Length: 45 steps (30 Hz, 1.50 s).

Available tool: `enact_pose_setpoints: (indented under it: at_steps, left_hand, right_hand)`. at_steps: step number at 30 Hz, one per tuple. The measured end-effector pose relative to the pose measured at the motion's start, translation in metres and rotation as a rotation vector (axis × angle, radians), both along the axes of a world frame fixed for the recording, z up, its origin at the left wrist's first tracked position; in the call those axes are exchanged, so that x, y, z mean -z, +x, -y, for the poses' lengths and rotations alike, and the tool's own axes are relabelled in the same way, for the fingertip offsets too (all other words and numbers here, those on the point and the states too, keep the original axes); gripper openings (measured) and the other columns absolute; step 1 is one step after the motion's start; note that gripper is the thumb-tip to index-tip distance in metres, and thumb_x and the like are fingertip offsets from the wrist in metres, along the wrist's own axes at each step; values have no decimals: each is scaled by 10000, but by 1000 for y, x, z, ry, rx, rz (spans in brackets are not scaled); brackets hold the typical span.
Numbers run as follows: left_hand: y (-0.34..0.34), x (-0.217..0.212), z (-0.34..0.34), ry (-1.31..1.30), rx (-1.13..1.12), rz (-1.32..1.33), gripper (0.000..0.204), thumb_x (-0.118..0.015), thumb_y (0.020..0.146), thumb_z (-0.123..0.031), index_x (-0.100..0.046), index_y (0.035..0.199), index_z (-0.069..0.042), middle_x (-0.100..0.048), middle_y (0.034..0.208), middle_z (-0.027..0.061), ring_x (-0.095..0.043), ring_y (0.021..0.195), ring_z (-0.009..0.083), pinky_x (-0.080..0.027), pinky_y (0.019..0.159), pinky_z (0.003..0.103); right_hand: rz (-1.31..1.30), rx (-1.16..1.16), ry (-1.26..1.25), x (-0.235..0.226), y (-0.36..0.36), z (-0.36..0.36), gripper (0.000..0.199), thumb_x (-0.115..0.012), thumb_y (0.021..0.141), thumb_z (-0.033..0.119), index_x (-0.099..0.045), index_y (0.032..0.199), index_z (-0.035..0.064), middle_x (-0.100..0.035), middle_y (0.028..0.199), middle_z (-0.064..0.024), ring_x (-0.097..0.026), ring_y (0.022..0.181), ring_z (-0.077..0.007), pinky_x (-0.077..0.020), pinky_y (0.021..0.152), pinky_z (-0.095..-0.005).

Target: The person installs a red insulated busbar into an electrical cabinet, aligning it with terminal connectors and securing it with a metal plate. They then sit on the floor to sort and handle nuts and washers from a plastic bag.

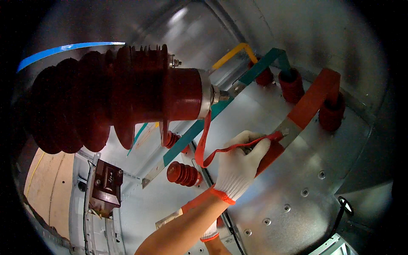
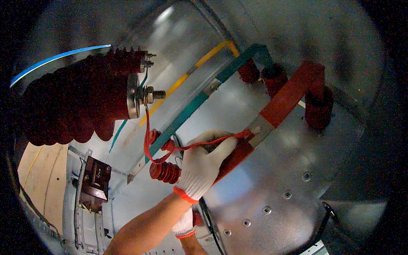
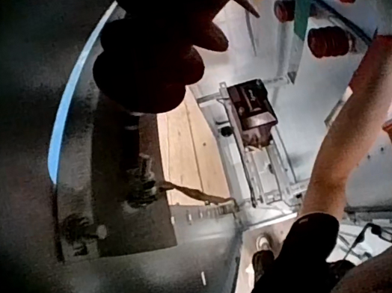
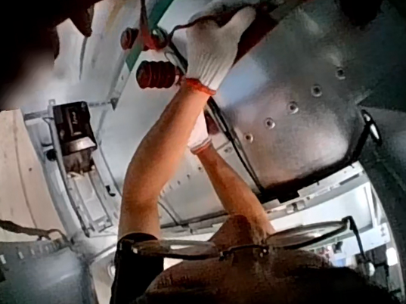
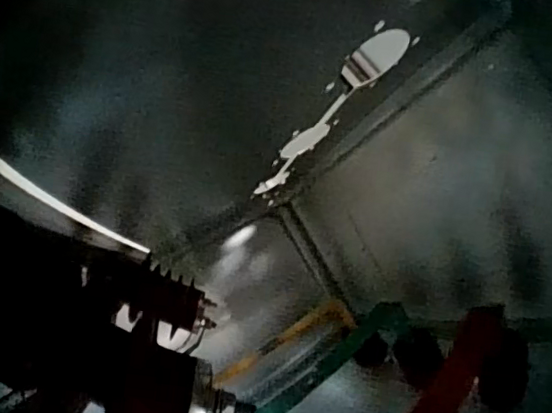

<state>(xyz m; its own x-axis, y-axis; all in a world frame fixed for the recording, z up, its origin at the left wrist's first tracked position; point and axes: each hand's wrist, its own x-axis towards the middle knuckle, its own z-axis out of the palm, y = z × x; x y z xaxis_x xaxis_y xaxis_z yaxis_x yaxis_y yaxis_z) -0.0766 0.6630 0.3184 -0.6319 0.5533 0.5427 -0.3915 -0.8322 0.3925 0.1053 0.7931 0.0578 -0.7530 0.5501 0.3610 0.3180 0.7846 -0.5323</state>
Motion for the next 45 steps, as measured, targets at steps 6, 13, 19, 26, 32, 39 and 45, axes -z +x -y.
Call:
enact_pose_setpoints:
  at_steps: [6, 13, 19, 26, 32, 39, 45]
  left_hand:
    - [-5, 40, 14, 87, 325, 118, 406, -698, 904, -164, -609, 1264, 2, -671, 913, 35, -578, 767, 79, -464, 669, 219]
    - [-33, 81, 40, 88, -279, 176, 397, -745, 836, -52, -637, 1211, 22, -616, 822, 10, -537, 681, 68, -424, 586, 227]
    - [-49, 79, 46, -120, -776, -267, 117, -765, 787, -127, -735, 860, -41, -566, 650, 46, -524, 543, 152, -409, 511, 291]
    - [-56, 55, 93, -385, -1129, -384, 112, -684, 869, -149, -637, 870, -48, -586, 669, 82, -599, 557, 227, -459, 485, 348]
    - [-54, 47, 112, -782, -1198, -915, 145, -536, 963, -131, -626, 993, -22, -631, 763, 132, -663, 644, 298, -528, 549, 392]
    - [-47, 63, 125, -637, -512, -786, 310, -436, 1043, -214, -631, 952, 9, -684, 742, 205, -699, 657, 344, -559, 611, 415]
    - [-44, 92, 109, -473, -611, -949, 372, -514, 1026, -241, -641, 797, 23, -630, 677, 242, -644, 606, 400, -477, 549, 467]
  right_hand:
    - [69, 29, 247, -71, -15, 53, 426, -677, 851, 282, -628, 1193, 32, -688, 1116, -134, -660, 1022, -302, -511, 886, -399]
    - [-189, 16, 326, -95, -61, 90, 195, -560, 900, 214, -668, 867, 54, -658, 725, -167, -668, 648, -353, -526, 603, -421]
    - [-143, 32, 320, -99, -51, 88, 210, -567, 915, 235, -659, 857, 55, -638, 683, -161, -656, 615, -362, -517, 580, -425]
    - [-182, 13, 350, -95, -58, 87, 212, -572, 905, 220, -682, 862, 44, -653, 694, -156, -665, 618, -348, -522, 577, -419]
    - [-236, 66, 119, -85, -49, 75, 224, -558, 904, 221, -694, 865, 47, -663, 706, -140, -670, 625, -333, -528, 593, -415]
    - [-164, 42, 300, -97, -53, 86, 222, -560, 905, 211, -698, 957, 45, -692, 785, -154, -699, 705, -333, -548, 656, -410]
    - [-398, 104, -313, -80, -50, 75, 254, -631, 897, 231, -662, 1079, 56, -714, 912, -143, -712, 790, -297, -548, 694, -391]
